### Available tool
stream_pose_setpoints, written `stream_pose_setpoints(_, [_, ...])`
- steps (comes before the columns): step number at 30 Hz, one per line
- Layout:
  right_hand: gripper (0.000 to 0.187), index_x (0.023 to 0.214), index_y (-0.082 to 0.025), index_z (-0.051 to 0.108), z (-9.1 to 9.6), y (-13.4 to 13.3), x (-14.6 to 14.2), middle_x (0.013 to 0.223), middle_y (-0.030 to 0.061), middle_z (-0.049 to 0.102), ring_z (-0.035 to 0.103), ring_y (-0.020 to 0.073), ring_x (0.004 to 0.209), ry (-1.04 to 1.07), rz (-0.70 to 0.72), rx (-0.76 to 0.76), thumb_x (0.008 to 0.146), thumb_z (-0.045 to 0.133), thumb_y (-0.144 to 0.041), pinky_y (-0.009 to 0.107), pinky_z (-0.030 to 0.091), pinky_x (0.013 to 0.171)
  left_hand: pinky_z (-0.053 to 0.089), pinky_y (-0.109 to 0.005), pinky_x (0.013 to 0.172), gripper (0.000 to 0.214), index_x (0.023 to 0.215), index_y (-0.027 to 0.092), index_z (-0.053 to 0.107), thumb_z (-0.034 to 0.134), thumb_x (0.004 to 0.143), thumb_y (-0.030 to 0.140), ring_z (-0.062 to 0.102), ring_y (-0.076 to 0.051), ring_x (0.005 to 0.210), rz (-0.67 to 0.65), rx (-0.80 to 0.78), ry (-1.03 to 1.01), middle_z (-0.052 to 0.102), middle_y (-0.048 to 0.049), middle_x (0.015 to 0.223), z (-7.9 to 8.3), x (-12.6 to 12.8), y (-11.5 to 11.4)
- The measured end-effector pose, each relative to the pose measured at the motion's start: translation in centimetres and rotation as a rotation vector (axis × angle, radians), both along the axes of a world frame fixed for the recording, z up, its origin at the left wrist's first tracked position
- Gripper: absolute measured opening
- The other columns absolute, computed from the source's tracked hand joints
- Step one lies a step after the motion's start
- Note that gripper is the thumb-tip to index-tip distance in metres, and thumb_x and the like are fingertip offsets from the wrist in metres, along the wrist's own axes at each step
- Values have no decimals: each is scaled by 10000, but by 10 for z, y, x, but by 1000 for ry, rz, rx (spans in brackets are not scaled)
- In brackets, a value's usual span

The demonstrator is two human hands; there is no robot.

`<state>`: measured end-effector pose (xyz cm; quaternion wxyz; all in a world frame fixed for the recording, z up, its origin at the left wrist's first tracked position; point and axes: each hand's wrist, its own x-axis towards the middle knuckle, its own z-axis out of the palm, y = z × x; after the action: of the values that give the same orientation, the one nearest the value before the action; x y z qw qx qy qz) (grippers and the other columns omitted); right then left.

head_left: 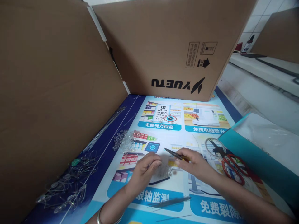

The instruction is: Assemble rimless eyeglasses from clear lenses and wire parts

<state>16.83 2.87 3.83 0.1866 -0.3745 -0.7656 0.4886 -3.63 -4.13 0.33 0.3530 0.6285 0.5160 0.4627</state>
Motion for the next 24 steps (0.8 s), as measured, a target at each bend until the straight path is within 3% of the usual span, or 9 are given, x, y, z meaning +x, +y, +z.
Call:
stream_pose_setpoints(4, [161, 844, -154, 575, -3, -1, -7, 680, -27, 510, 455, 91, 604, 127, 60, -238, 792, 542, -303, 197, 353, 547, 398, -266, 647, 143, 777, 170, 568, 471, 869, 220, 507, -150, 694, -22, 37, -5, 538, -26, 718, 2, 5, -1])
stream_pose_setpoints(8, [204, 862, -147, 595, -14, -5, -12, 698, -25, 515, 461, 97, 633, 209, 72, -332, 755, 592, -320, 206, 353, 574, 408, -279, 674, 110, 829, 184, 585, 481, 863, 200, 514, -161, 730, -1, 128, -25, 546, -30, 743, 3, 7, -2])
stream_pose_setpoints(14, [218, 839, -155, 602, -15, -14, -19, 725, -30, 526, 468, 111, 672, 202, -12, -269, 654, 666, -251, 217, 373, 612, 407, -272, 684, 104, 816, 184, 566, 478, 865, 210, 508, -157, 743, 16, 91, -41, 549, -30, 770, 4, 12, -6])
stream_pose_setpoints(19, [195, 856, -168, 592, -10, -22, -22, 783, -14, 560, 491, 130, 731, 166, -85, -168, 671, 631, -212, 229, 392, 647, 401, -255, 671, 121, 757, 175, 525, 488, 858, 231, 499, -143, 723, 22, 8, -102, 525, -18, 756, 3, 17, -8])
stream_pose_setpoints(24, [172, 852, -152, 580, -13, -18, -18, 752, -14, 531, 482, 119, 702, 248, -38, -244, 720, 601, -260, 222, 387, 625, 399, -246, 623, 110, 771, 173, 516, 504, 850, 248, 484, -131, 675, -10, -82, -176, 508, -7, 722, -6, 17, -7])
